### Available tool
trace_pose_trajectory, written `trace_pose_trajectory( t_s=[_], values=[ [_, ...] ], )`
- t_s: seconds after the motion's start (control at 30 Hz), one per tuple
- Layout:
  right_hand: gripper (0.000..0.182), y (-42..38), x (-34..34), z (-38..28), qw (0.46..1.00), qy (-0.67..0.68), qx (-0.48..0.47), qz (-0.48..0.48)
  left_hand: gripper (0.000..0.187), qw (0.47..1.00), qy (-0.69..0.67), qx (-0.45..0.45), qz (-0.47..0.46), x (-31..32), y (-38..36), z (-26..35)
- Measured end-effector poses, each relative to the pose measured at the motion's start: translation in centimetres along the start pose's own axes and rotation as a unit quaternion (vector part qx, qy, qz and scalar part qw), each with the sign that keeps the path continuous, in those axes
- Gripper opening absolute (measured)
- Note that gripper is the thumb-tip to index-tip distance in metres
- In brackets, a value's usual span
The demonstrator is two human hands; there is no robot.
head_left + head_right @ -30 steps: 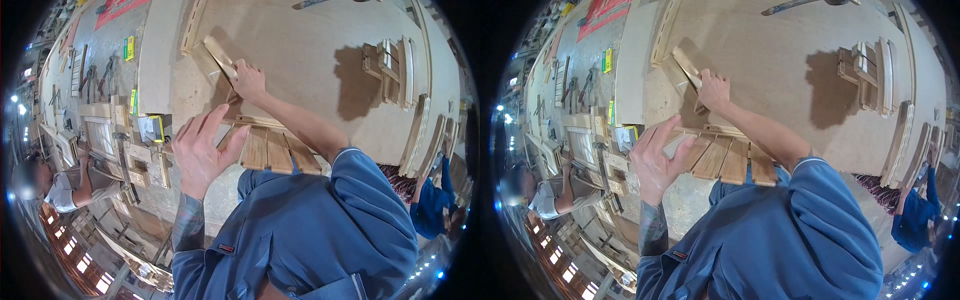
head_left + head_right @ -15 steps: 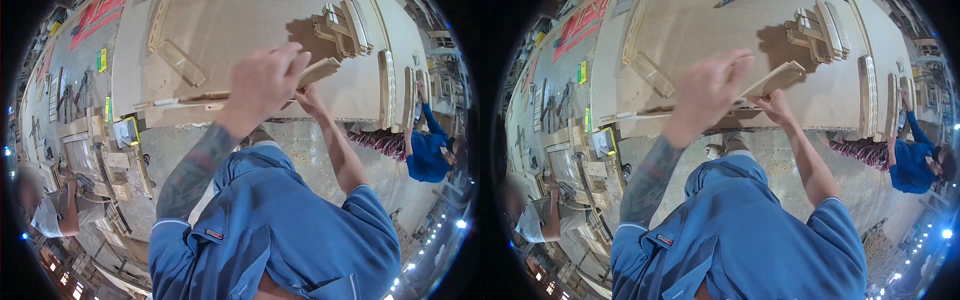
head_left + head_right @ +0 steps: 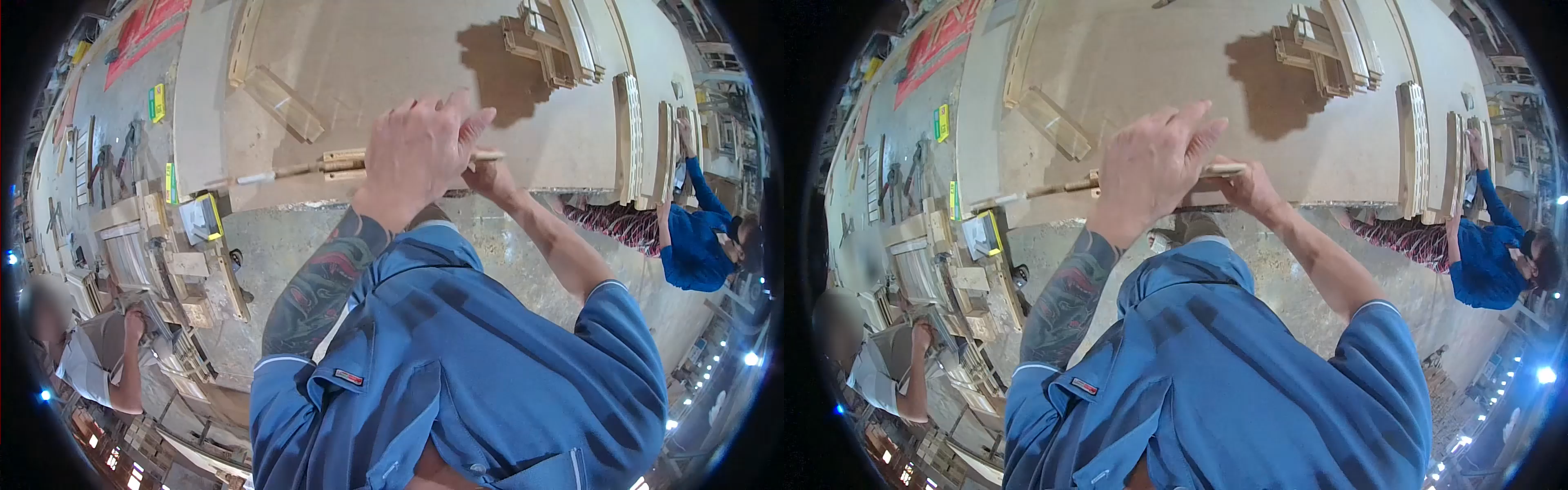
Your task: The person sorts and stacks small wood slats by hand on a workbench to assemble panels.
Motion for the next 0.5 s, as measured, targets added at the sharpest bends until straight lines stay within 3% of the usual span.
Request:
trace_pose_trajectory(
  t_s=[0.17, 0.23, 0.27, 0.3, 0.37, 0.4, 0.47, 0.5],
  values=[
    [0.028, -3.1, 3.3, 4.9, 0.984, 0.16, 0.075, 0.014, 0.051, 0.998, 0.063, 0.028, -0.002, 0.3, -0.8, 1.5],
    [0.033, 0.6, 2.5, -1.0, 0.978, 0.191, 0.082, 0.014, 0.052, 0.998, 0.065, 0.008, -0.012, -0.5, -1.2, 0.1],
    [0.038, 0.4, 4.0, 0.1, 0.945, 0.294, 0.144, 0.01, 0.052, 0.998, 0.062, -0.006, -0.032, -0.8, -1.5, -0.9],
    [0.038, 1.1, 4.0, 0.2, 0.941, 0.308, 0.14, 0.0, 0.052, 0.997, 0.072, -0.02, -0.034, -1.2, -1.8, -1.9],
    [0.039, 3.3, 3.3, -0.4, 0.969, 0.123, 0.025, -0.215, 0.054, 0.996, 0.045, 0.0, -0.072, -1.5, -2.1, -2.8],
    [0.04, 4.1, 2.9, 0.4, 0.936, 0.143, 0.027, -0.32, 0.054, 0.996, 0.051, -0.005, -0.076, -1.5, -2.0, -2.8],
    [0.042, 7.3, 2.1, 4.8, 0.939, 0.083, 0.028, -0.334, 0.056, 0.996, 0.058, -0.009, -0.071, -1.5, -1.5, -2.5],
    [0.041, 10.1, 2.7, 5.7, 0.955, 0.046, 0.045, -0.29, 0.056, 0.995, 0.066, -0.015, -0.07, -1.5, -1.5, -2.5]
  ],
)
Point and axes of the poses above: each hand's wrist, its own y-axis towards the middle knuckle, its own x-axis out of the palm, z = x × y, the point moved 7 cm from there along y, towards the middle knuckle, and after that the axes turned 11 degrees about -x, right-handed, at the moved point
